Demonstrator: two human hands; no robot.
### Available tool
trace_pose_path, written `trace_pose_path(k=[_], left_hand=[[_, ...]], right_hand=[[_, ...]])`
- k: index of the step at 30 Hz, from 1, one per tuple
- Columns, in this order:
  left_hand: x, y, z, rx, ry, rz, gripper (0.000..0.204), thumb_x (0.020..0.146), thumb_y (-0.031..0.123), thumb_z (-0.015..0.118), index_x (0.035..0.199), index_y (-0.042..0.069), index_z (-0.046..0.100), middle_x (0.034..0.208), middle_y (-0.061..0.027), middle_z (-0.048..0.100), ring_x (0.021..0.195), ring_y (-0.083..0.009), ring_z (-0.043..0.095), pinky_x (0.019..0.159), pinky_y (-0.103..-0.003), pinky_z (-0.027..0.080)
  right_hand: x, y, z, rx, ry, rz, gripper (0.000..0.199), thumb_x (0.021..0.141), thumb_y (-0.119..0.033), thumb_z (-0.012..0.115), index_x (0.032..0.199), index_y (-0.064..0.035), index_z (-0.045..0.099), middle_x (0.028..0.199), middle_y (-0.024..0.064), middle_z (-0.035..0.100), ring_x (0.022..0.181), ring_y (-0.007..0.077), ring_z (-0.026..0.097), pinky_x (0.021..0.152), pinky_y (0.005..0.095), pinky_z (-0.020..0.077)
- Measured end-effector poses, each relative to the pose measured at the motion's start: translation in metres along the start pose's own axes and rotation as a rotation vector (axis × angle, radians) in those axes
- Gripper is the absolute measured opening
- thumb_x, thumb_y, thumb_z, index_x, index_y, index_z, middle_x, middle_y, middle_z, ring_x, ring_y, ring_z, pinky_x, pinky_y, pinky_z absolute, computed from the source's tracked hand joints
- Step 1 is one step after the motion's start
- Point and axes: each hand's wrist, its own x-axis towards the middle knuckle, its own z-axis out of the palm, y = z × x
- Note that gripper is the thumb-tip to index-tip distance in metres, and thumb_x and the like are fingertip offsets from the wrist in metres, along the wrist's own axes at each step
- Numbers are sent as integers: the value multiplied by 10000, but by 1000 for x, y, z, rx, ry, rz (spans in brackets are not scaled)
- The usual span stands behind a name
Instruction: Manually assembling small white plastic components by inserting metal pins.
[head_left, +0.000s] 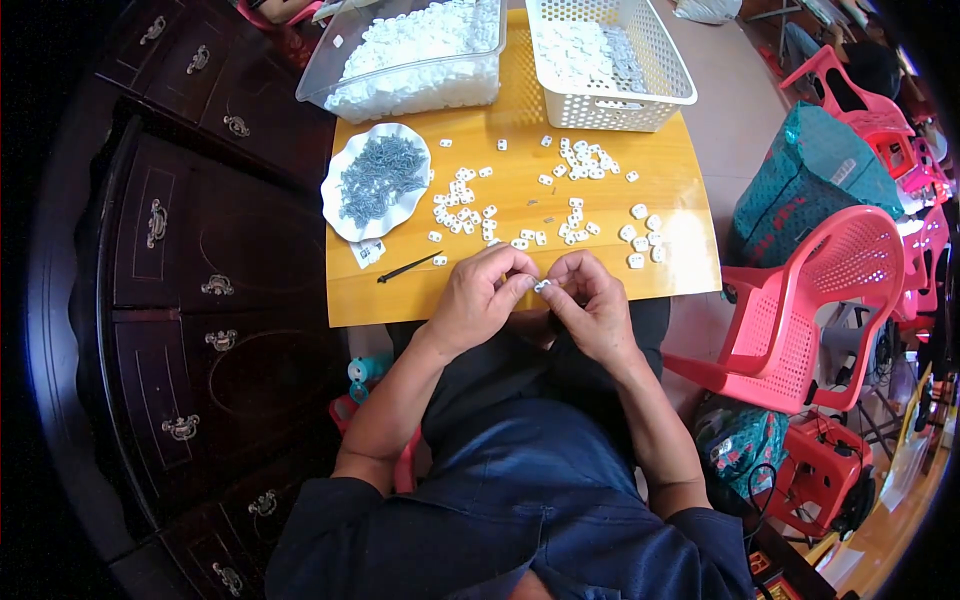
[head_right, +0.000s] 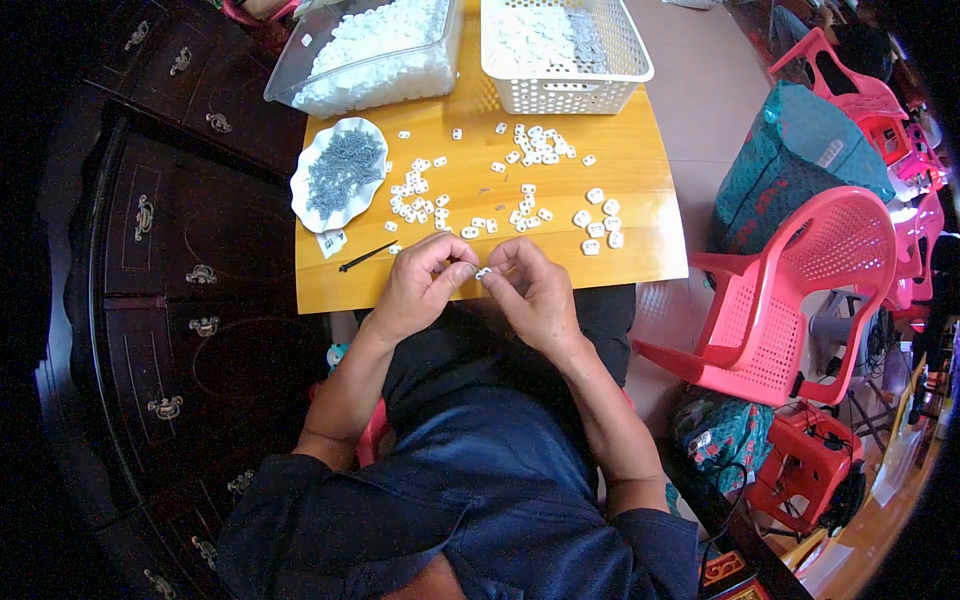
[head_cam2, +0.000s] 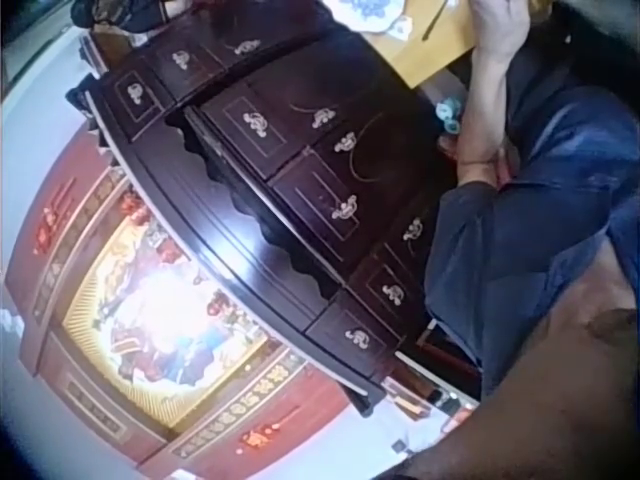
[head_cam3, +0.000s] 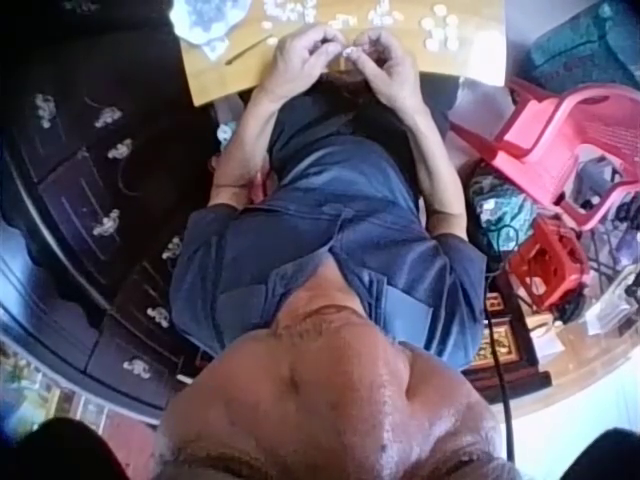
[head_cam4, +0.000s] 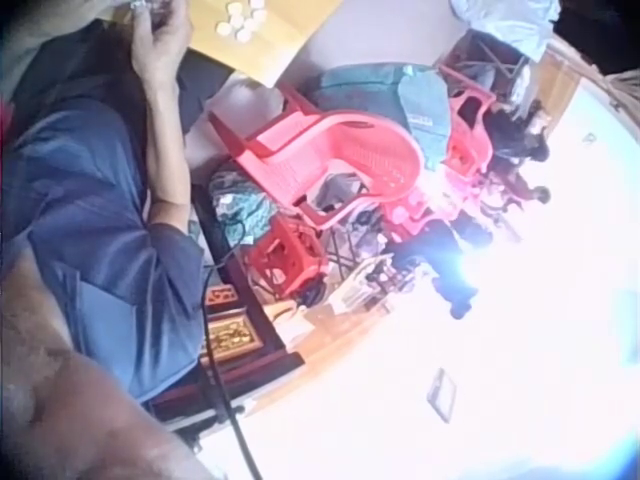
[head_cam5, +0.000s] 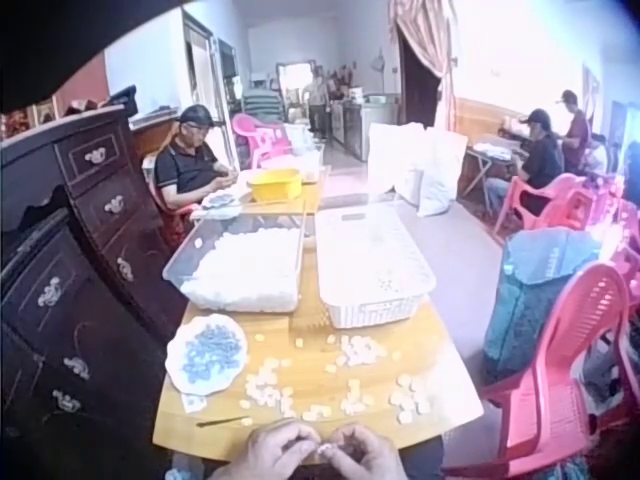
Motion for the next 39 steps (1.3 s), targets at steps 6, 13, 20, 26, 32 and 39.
trace_pose_path(k=[6,13,20,26,32,39], left_hand=[[1,-3,-3,30,-10,54,55,918,48,667,929,-6,659,846,-90,646,734,-180,625,645,-305,496],[2,2,-2,88,-10,70,47,905,42,672,921,-2,667,817,-91,646,686,-178,608,626,-311,483],[1,1,-3,102,-60,45,39,901,29,678,927,-1,678,813,-81,647,678,-154,598,628,-293,486],[-1,-2,-10,-107,38,-89,144,877,-13,710,1020,-1,697,861,-45,652,711,-91,596,652,-234,499],[-3,-22,-15,290,122,56,193,863,8,736,1052,-1,701,919,-87,675,731,-167,666,661,-285,533],[10,-29,-11,547,159,125,214,847,101,757,1045,30,717,964,-109,687,855,-301,690,743,-385,557]], right_hand=[[1,-1,2,-98,12,-89,146,932,4,698,975,-41,566,754,-37,589,631,3,505,556,185,402],[3,-4,2,-144,12,-135,165,914,21,697,943,-36,544,701,-19,594,608,14,528,544,195,413],[2,6,1,-153,5,-110,174,912,18,701,950,-36,541,721,-14,609,630,14,540,573,196,431],[1,2,-5,-158,19,-39,168,924,-5,711,970,-38,553,759,-23,612,649,21,559,594,196,449],[-1,15,-9,-45,57,42,176,941,-3,708,1025,-41,558,835,-31,615,732,27,583,666,187,474],[-1,22,-10,64,137,20,171,914,-50,741,1011,-34,602,797,-26,645,693,27,569,647,210,488]])
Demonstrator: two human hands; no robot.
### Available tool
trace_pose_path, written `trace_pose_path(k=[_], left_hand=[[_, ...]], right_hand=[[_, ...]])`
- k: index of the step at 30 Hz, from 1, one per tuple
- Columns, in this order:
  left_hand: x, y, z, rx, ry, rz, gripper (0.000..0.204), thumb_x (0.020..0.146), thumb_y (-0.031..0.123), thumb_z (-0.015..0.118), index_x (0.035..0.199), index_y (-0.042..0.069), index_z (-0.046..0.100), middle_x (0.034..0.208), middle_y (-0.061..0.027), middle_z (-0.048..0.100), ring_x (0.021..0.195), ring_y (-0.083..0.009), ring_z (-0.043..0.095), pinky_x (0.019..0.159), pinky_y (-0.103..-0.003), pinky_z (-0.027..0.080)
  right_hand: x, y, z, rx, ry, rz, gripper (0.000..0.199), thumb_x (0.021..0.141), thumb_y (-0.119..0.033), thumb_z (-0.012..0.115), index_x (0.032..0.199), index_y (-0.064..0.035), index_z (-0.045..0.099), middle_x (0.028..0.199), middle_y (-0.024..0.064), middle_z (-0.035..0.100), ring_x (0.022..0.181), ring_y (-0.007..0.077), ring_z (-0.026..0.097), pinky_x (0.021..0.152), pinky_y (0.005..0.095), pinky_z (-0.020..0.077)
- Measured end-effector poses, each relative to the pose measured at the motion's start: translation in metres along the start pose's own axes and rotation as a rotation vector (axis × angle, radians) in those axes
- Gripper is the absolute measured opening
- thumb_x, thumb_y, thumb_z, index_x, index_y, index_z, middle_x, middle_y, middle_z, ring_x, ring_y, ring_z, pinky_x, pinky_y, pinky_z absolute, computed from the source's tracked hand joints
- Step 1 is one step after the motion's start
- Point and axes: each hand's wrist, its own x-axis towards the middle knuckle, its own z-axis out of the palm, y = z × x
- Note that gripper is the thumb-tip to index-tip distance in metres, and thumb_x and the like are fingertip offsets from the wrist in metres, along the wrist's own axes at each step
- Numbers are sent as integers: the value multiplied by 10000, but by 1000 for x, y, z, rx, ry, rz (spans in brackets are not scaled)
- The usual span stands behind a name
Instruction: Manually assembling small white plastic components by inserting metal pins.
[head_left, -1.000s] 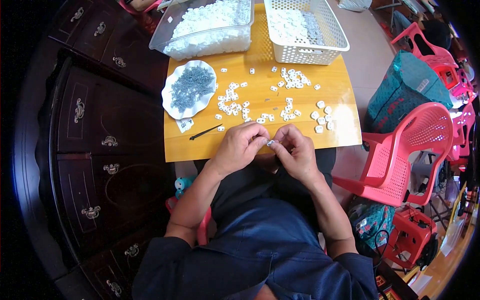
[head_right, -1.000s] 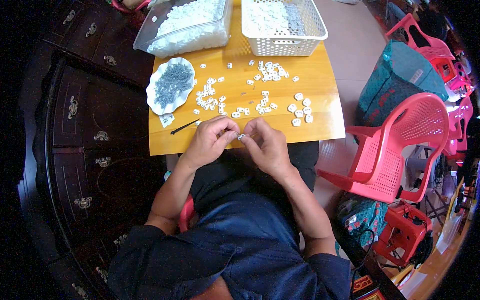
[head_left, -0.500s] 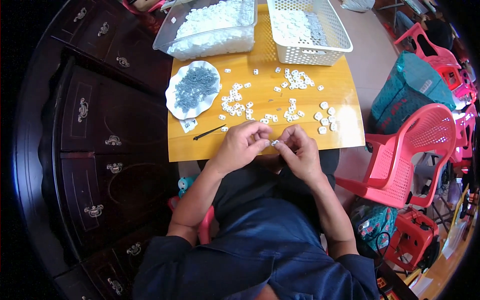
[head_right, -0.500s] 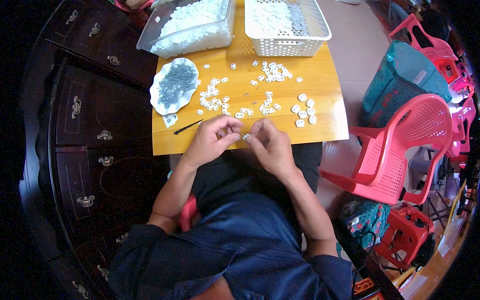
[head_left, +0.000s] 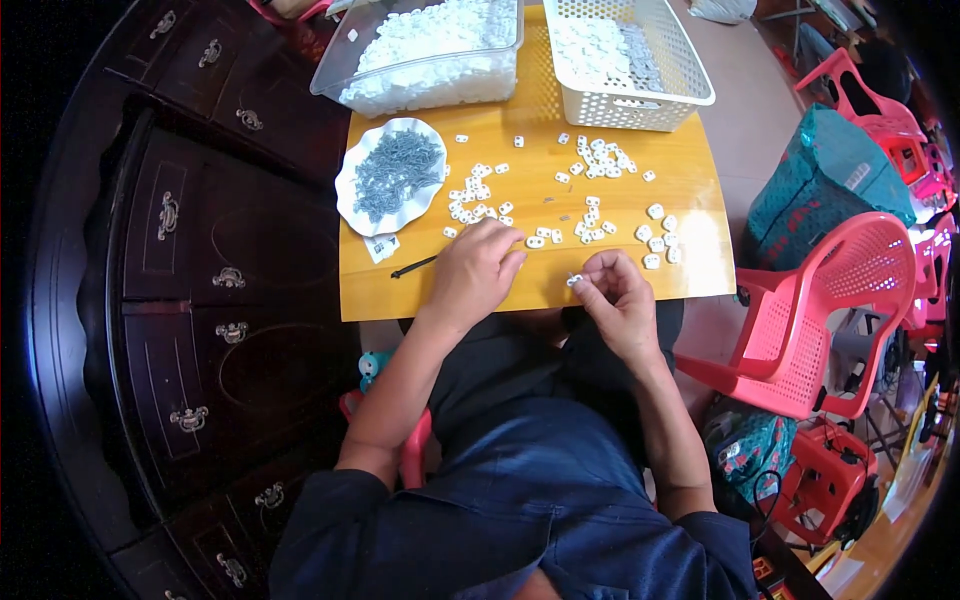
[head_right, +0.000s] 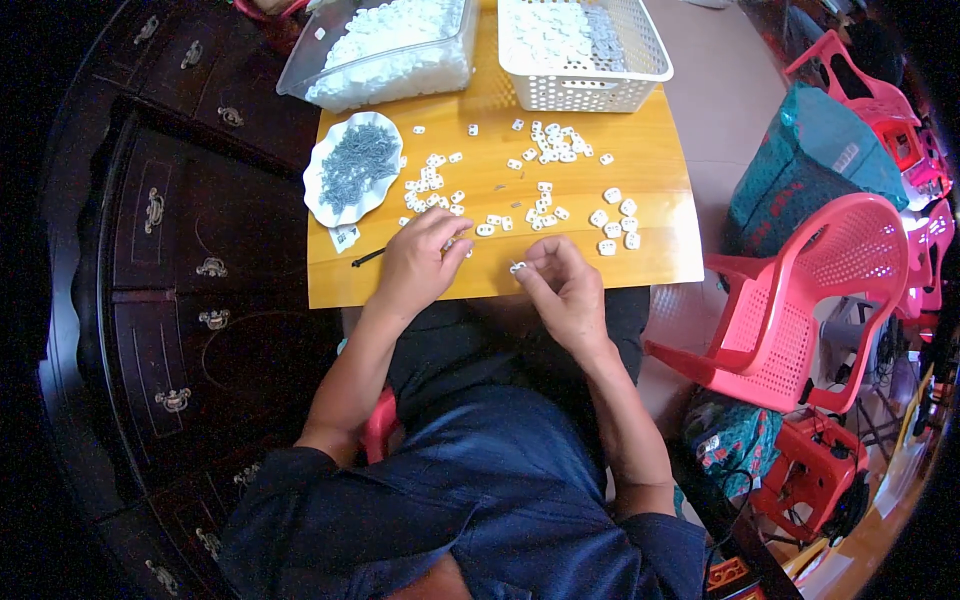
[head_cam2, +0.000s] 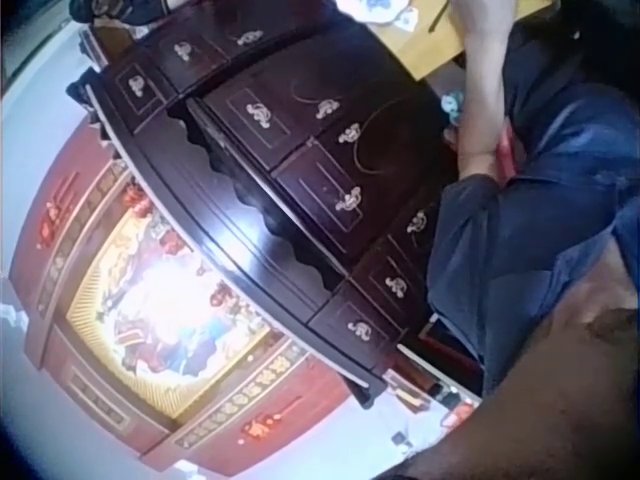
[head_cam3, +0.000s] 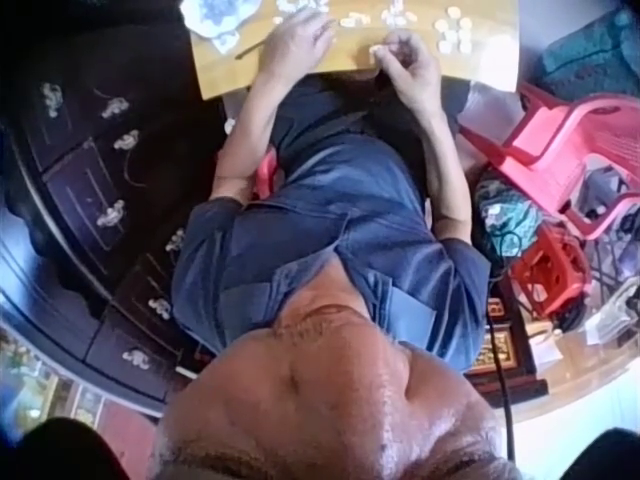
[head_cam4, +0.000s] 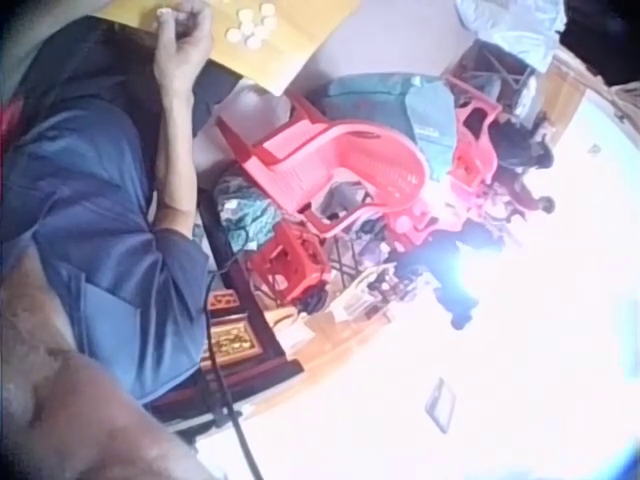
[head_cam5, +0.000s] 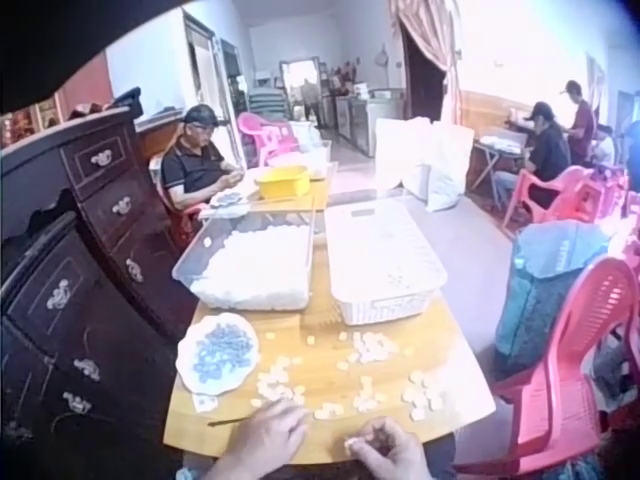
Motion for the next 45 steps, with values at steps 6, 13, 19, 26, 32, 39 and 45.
trace_pose_path(k=[6,13,19,26,32,39,45], left_hand=[[8,6,9,58,6,29,182,840,140,764,1002,61,743,936,-88,680,895,-302,675,768,-407,552],[11,3,15,123,9,107,134,842,131,755,958,64,744,870,-85,646,845,-293,656,745,-411,538],[6,14,10,-87,15,116,108,887,110,724,971,42,724,853,-107,701,782,-315,682,692,-405,546],[-7,35,11,-316,17,198,129,892,77,732,1017,45,731,909,-138,747,802,-304,734,698,-385,574],[-10,44,19,-434,-11,114,184,872,12,735,1053,41,723,946,-136,757,827,-295,748,714,-366,585],[-13,50,18,-501,39,103,241,871,-5,729,1109,26,721,971,-153,753,836,-260,747,694,-345,578],[-15,51,22,-566,36,50,270,883,20,720,1152,8,690,997,-156,742,811,-273,741,713,-349,585]], right_hand=[[-1,-1,-4,-32,-61,84,198,941,-2,711,1074,-31,567,909,-19,618,803,36,594,737,192,504],[0,1,-6,-29,-72,76,179,953,-15,705,1075,-32,575,918,-23,619,808,34,587,727,186,491],[-1,1,-7,-47,-66,75,172,963,-23,695,1088,-34,577,926,-26,614,821,34,584,732,181,484],[2,-4,1,60,73,28,169,976,-27,670,1117,-32,578,961,-16,602,808,33,566,713,178,471],[3,-6,11,-53,139,-31,176,976,-13,653,1135,-14,576,974,6,606,804,34,563,705,182,467],[3,-13,14,-73,133,-37,196,967,-3,651,1147,-3,574,976,25,617,785,42,591,694,190,487],[5,-7,16,-121,187,-91,191,928,-23,667,1111,-10,613,911,50,686,697,67,637,637,229,516]])
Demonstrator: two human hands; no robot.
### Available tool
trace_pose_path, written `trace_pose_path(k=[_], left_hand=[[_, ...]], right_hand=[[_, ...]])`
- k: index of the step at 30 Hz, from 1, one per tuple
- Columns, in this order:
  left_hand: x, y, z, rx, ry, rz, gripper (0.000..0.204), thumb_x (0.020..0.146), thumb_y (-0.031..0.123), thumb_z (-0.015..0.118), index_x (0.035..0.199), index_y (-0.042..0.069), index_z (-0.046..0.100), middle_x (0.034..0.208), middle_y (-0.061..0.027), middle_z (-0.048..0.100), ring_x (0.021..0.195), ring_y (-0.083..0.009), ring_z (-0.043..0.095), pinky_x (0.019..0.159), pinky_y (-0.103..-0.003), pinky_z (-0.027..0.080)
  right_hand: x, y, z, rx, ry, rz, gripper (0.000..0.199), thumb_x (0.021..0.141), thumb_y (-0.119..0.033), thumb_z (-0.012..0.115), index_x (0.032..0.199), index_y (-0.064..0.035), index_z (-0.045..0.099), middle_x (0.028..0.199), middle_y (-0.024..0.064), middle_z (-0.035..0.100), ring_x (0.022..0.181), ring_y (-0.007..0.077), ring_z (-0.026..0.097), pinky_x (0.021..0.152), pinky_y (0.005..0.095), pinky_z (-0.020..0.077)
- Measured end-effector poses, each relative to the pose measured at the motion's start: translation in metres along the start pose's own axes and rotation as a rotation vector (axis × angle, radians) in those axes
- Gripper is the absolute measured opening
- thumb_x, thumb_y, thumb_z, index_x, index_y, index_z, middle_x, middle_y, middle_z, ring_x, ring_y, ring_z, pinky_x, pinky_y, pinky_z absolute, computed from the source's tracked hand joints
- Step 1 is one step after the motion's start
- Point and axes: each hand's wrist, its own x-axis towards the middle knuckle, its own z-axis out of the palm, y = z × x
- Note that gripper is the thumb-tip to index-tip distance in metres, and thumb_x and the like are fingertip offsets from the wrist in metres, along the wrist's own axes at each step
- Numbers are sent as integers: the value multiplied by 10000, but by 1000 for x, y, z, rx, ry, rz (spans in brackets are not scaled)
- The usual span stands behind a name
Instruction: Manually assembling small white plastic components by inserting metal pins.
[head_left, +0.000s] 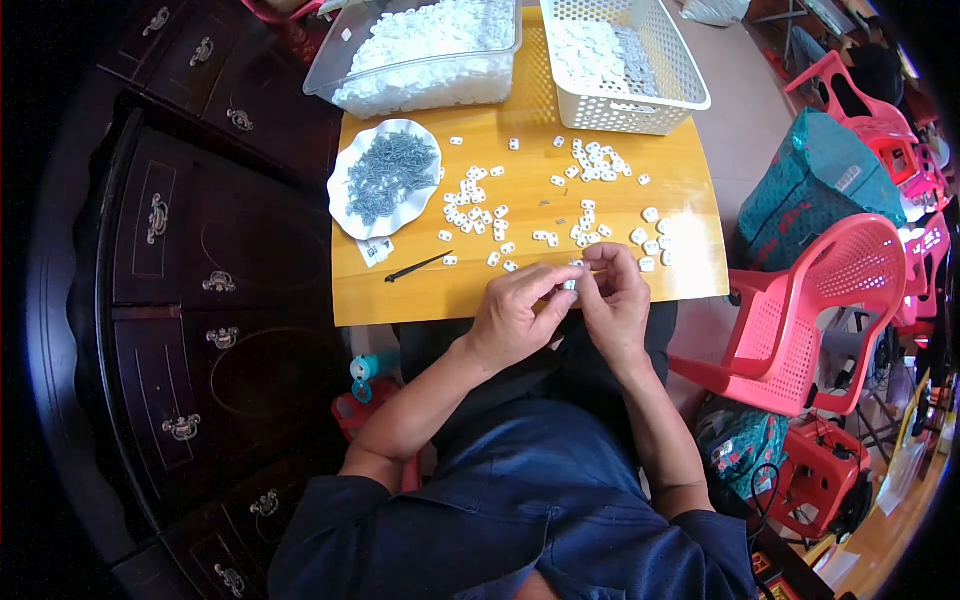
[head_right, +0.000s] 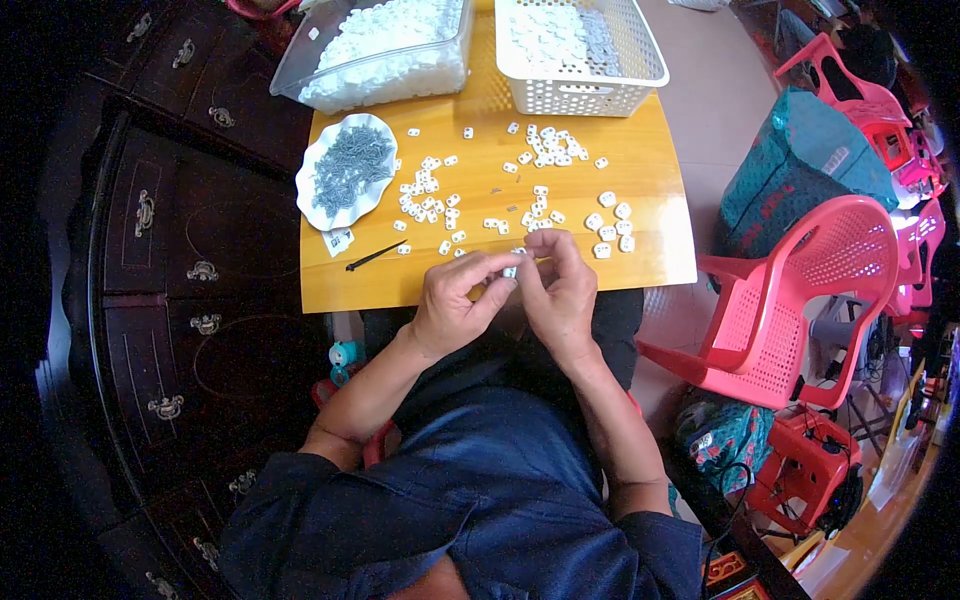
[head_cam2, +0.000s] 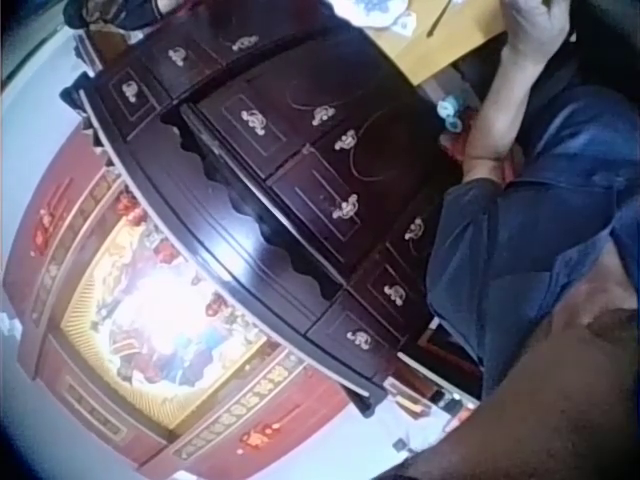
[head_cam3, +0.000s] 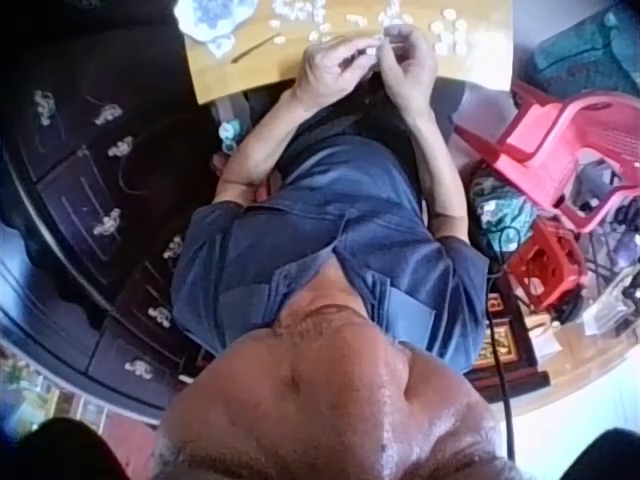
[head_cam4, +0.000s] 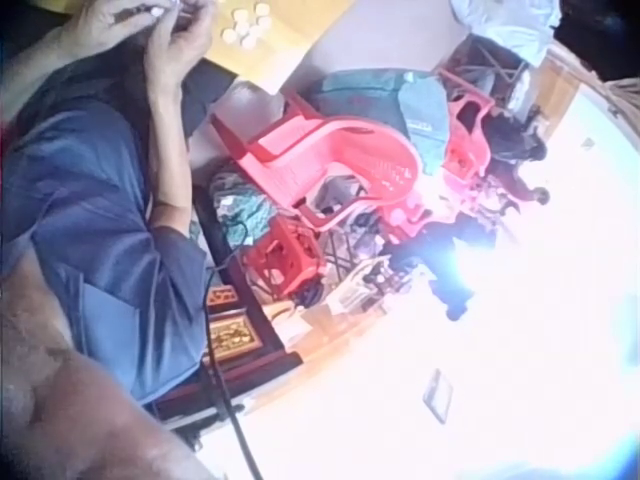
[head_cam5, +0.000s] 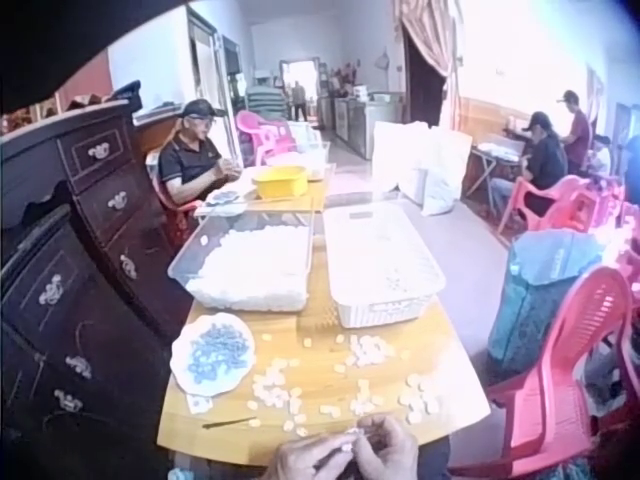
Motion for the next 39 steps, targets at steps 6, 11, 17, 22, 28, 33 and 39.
trace_pose_path(k=[6,11,17,22,28,33,39], left_hand=[[3,2,-8,-105,59,-125,235,915,-18,677,1148,-1,699,955,-92,752,816,-131,711,747,-279,572],[10,-3,-24,-106,82,-236,219,932,12,689,1150,-10,699,943,-74,747,837,-109,699,777,-257,561],[13,-10,-29,-99,52,-169,232,928,-5,676,1158,0,703,960,-111,765,875,-146,738,743,-274,577],[11,-10,-29,-127,-16,-207,259,936,1,672,1194,0,700,970,-97,756,890,-137,720,788,-275,573],[11,-9,-29,-109,-59,-201,268,937,10,678,1204,2,706,961,-80,753,885,-125,704,803,-274,560],[12,-7,-28,-92,-57,-176,259,930,22,691,1188,14,720,936,-85,746,849,-130,692,776,-279,551],[13,-6,-28,-95,-71,-179,259,927,23,694,1185,16,722,905,-80,728,824,-136,679,761,-275,542]], right_hand=[[0,-4,-8,31,-90,45,223,966,-14,671,1168,-7,577,980,7,616,792,36,568,724,181,470],[-1,-3,-15,58,-195,132,152,977,-26,671,1122,-5,628,958,-28,634,777,25,558,724,180,466],[-2,-3,-13,162,-222,149,139,982,-47,679,1113,-9,653,929,-36,652,787,23,572,700,187,475],[-4,-1,-12,198,-242,158,141,983,-55,681,1114,-10,652,917,-34,653,793,26,580,691,190,475],[-4,-2,-13,207,-270,166,136,987,-59,676,1110,-8,650,908,-29,649,787,30,578,692,191,472],[-4,-1,-13,208,-274,171,139,988,-64,677,1111,-6,650,909,-27,650,783,31,575,690,192,468],[-5,-2,-13,224,-266,195,132,987,-65,678,1103,-8,655,905,-30,652,781,31,577,688,193,473]])
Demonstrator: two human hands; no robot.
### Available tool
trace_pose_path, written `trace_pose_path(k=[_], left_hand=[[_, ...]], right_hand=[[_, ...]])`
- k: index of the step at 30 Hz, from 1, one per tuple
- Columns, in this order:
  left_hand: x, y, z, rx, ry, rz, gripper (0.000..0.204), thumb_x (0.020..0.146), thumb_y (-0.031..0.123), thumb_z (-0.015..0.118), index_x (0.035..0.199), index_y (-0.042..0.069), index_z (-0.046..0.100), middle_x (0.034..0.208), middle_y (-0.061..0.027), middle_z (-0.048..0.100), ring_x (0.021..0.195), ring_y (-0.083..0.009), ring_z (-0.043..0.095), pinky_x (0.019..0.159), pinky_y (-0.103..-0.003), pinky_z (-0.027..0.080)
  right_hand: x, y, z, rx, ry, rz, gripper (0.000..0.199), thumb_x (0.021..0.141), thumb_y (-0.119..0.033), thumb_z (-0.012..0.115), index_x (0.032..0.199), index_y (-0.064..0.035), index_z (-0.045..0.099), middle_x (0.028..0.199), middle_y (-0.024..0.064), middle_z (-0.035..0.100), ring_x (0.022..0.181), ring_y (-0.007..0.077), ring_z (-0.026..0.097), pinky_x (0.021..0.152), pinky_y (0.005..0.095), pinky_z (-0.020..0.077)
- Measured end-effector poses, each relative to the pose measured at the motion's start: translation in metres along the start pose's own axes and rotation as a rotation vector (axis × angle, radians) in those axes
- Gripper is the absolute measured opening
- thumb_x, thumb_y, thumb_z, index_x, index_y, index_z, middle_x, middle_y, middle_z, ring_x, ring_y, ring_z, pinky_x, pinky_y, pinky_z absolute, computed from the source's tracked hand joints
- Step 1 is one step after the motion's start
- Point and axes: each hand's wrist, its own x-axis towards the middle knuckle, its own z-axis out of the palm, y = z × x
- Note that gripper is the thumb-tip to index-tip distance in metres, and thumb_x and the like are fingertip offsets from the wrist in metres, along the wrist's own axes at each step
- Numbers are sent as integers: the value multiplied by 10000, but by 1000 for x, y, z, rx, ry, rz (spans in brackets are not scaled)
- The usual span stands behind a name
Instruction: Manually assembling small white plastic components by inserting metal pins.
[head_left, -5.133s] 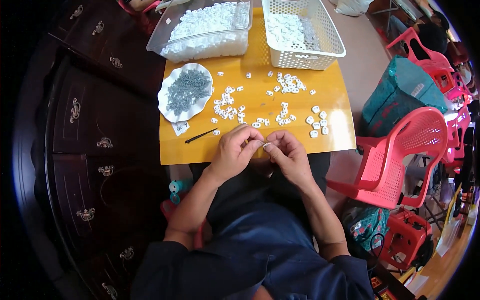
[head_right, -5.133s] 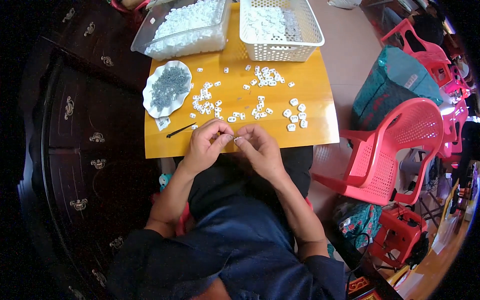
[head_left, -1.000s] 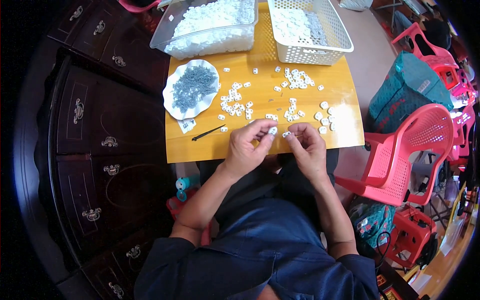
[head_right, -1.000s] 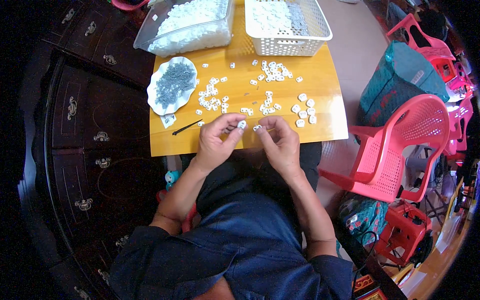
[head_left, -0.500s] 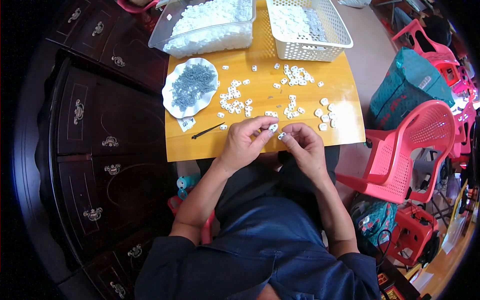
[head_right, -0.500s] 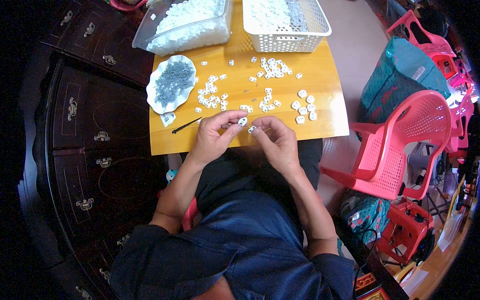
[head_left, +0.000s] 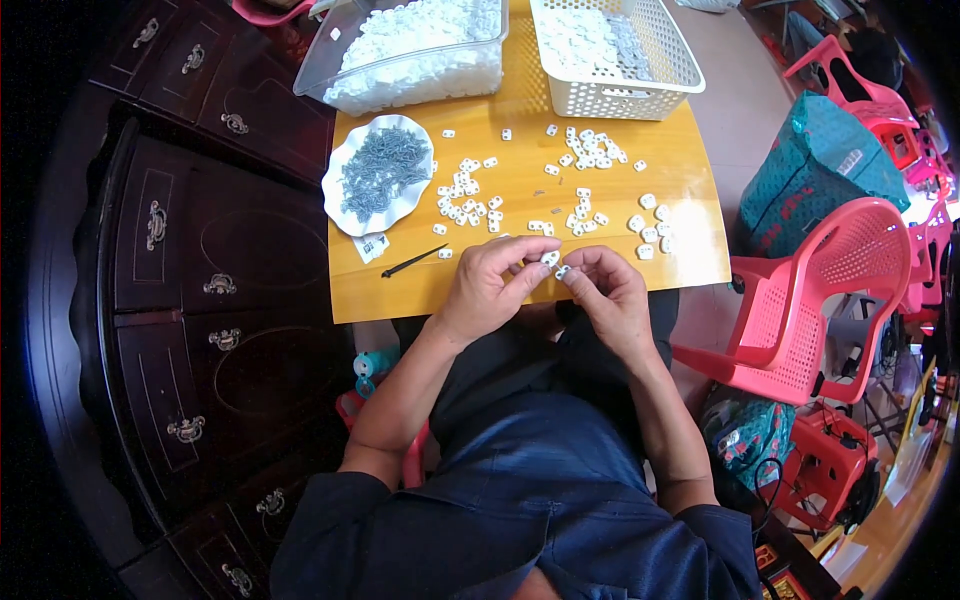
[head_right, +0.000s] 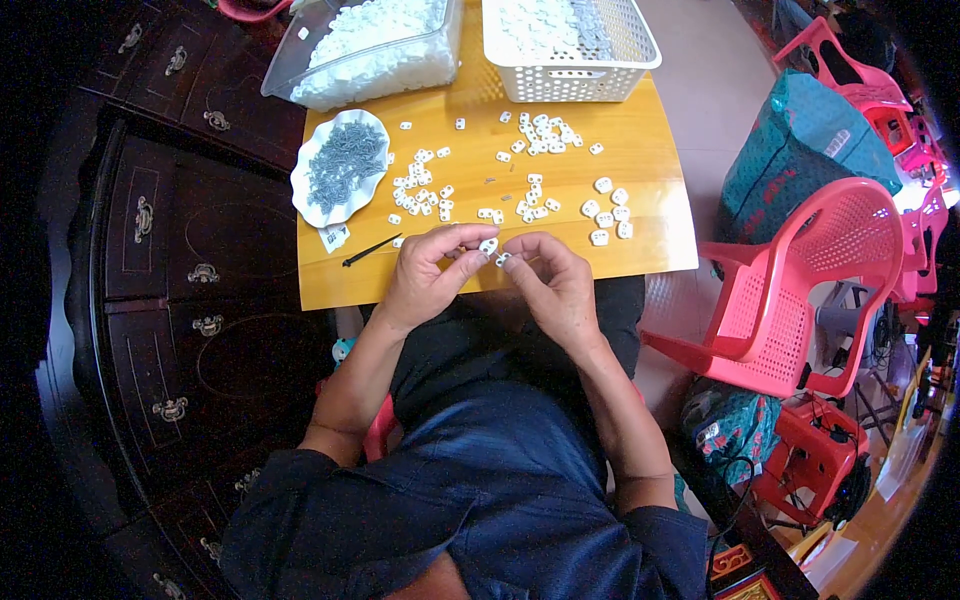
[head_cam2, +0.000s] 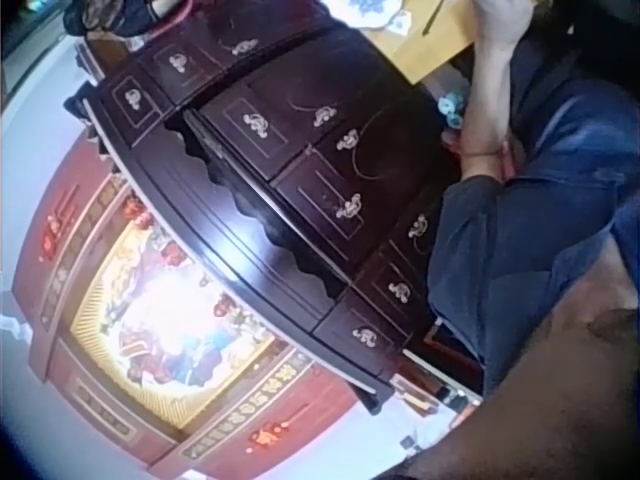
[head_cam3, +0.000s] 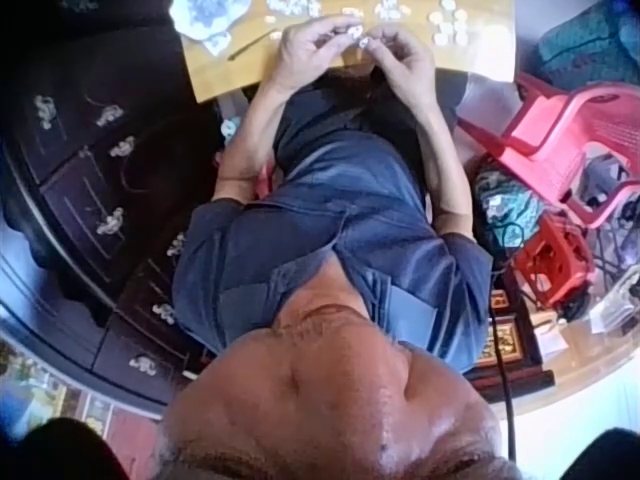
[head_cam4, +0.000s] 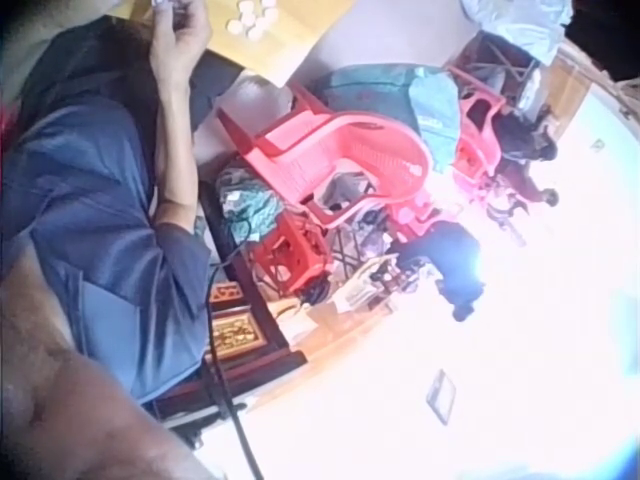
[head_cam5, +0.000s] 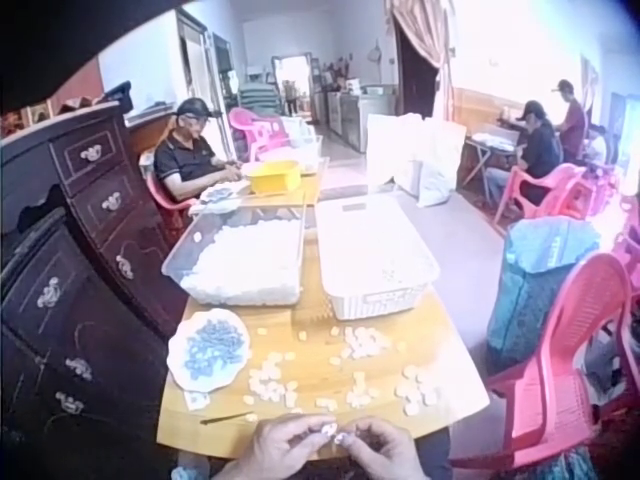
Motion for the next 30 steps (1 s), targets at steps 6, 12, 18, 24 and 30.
trace_pose_path(k=[6,12,18,24,30], left_hand=[[2,-3,0,-18,-11,26,261,912,11,700,1172,13,726,899,-83,705,813,-137,657,740,-270,524],[2,-7,-1,8,-56,14,251,908,2,694,1155,12,733,890,-84,696,776,-137,641,698,-268,510],[4,-5,0,30,-74,16,247,892,-8,699,1136,3,735,896,-87,702,774,-148,652,702,-278,521],[7,-3,0,92,-97,133,241,862,-27,708,1100,-5,738,895,-108,709,773,-193,669,708,-299,529],[9,-3,-1,108,-107,154,224,878,-2,700,1098,4,742,898,-116,708,812,-217,682,722,-316,532]], right_hand=[[0,0,-1,12,4,11,121,988,-66,677,1093,-10,658,901,-31,653,774,28,575,684,192,471],[0,1,-1,3,0,-1,106,990,-70,675,1078,-11,663,889,-31,655,768,29,574,684,193,469],[1,4,-2,23,7,6,106,989,-73,680,1073,-11,664,879,-32,656,759,28,575,678,186,468],[2,3,-2,43,-1,20,110,978,-60,690,1069,-17,645,891,-31,658,773,31,583,679,185,472],[4,1,-3,146,-15,28,227,962,-44,702,1154,-47,581,934,-28,645,808,36,591,689,179,476]])
